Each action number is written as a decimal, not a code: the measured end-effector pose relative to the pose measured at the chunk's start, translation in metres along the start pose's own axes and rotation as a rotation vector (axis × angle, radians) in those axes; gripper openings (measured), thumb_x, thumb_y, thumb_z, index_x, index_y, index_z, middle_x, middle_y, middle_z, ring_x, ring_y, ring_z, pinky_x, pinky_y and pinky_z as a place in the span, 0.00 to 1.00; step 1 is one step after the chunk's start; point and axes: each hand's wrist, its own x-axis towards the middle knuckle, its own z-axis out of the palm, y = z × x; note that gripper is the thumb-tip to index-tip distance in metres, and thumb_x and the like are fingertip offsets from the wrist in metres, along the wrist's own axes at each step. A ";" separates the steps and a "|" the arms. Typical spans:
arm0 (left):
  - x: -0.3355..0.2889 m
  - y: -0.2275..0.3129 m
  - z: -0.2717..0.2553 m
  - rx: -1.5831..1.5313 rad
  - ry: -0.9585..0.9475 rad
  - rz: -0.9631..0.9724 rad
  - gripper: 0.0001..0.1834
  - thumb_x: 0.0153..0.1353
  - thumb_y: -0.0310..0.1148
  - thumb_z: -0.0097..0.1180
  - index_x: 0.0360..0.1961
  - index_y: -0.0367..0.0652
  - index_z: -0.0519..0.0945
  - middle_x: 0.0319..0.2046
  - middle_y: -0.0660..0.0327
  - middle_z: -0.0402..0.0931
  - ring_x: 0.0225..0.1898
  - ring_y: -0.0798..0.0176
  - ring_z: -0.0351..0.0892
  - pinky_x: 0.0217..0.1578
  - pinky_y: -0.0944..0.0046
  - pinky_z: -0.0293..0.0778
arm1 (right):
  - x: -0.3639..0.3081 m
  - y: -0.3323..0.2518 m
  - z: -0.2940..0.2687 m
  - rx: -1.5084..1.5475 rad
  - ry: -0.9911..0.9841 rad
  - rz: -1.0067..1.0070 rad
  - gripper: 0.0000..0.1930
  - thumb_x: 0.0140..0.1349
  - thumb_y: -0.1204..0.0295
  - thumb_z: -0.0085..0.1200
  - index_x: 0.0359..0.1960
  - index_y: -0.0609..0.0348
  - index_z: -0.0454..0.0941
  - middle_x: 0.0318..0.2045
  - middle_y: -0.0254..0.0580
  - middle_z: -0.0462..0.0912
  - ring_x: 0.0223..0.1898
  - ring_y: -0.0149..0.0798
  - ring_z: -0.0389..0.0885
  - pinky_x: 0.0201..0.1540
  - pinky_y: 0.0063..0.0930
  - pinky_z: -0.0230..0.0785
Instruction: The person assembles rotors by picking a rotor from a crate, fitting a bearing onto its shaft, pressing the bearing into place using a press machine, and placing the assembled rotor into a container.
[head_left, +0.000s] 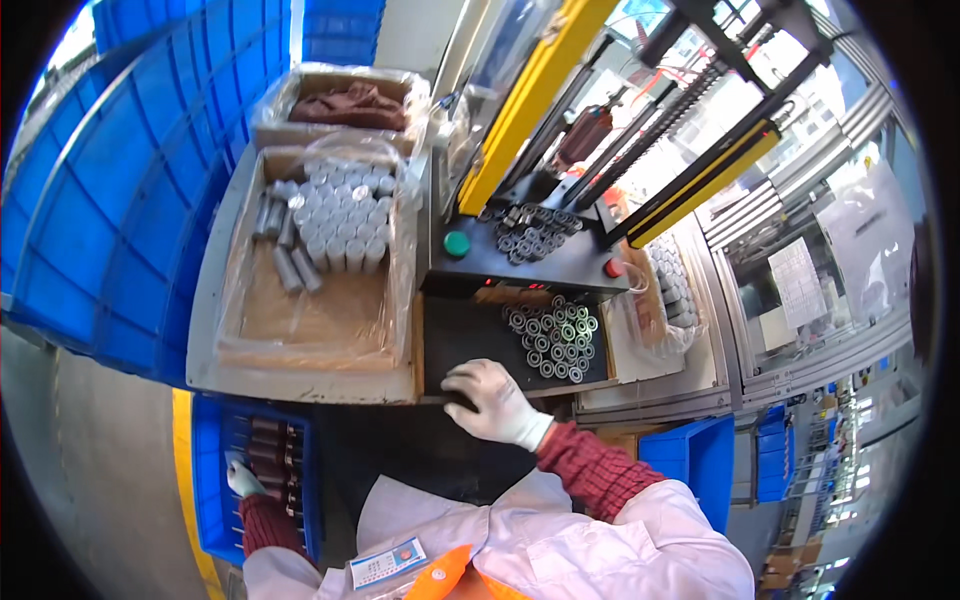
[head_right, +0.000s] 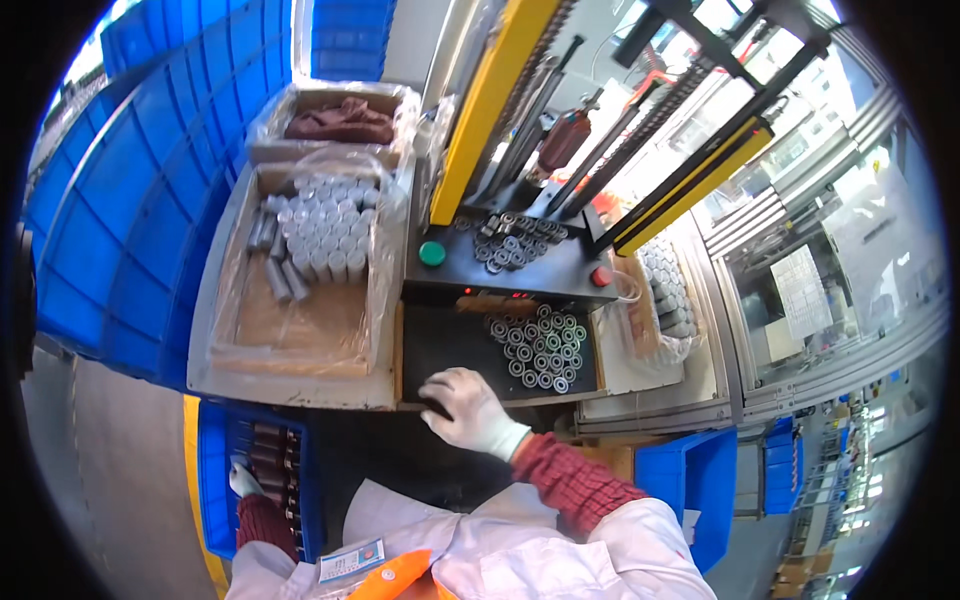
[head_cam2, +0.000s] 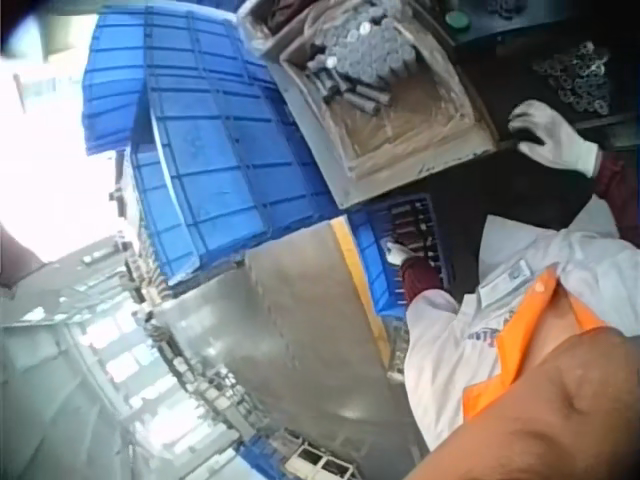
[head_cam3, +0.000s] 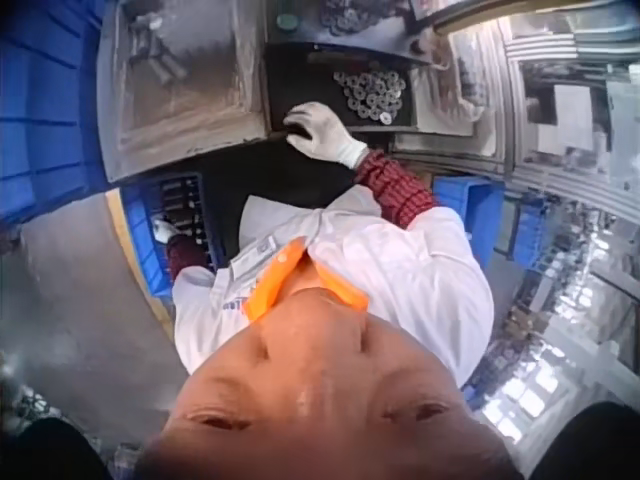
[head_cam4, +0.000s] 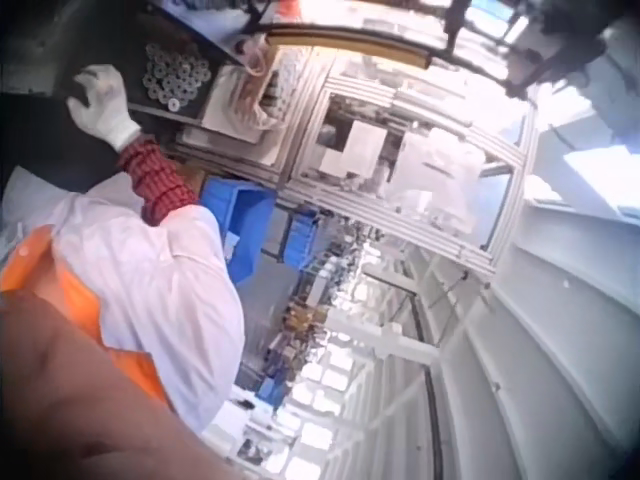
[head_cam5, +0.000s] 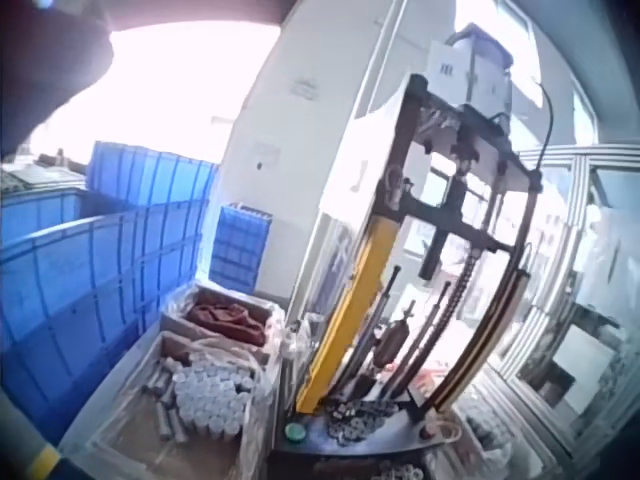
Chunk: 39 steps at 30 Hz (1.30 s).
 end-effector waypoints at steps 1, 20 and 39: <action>-0.015 0.004 0.000 0.030 0.028 0.096 0.23 0.77 0.41 0.57 0.56 0.27 0.82 0.44 0.51 0.87 0.38 0.57 0.84 0.41 0.57 0.81 | 0.015 -0.008 -0.021 0.304 0.097 0.158 0.21 0.60 0.64 0.70 0.53 0.61 0.84 0.50 0.45 0.85 0.55 0.48 0.83 0.62 0.42 0.75; -0.258 0.226 -0.068 0.362 -0.116 0.862 0.13 0.76 0.32 0.57 0.32 0.37 0.81 0.22 0.63 0.78 0.26 0.67 0.77 0.29 0.61 0.74 | 0.112 0.063 -0.121 0.849 0.374 0.302 0.16 0.78 0.65 0.54 0.55 0.67 0.82 0.49 0.53 0.88 0.54 0.47 0.87 0.59 0.38 0.78; -0.459 0.360 0.009 0.078 -0.773 1.083 0.14 0.77 0.33 0.61 0.41 0.29 0.80 0.34 0.54 0.84 0.43 0.60 0.84 0.52 0.57 0.80 | -0.156 0.024 -0.068 0.253 0.425 0.437 0.08 0.66 0.72 0.61 0.43 0.59 0.88 0.46 0.52 0.88 0.48 0.56 0.88 0.52 0.44 0.82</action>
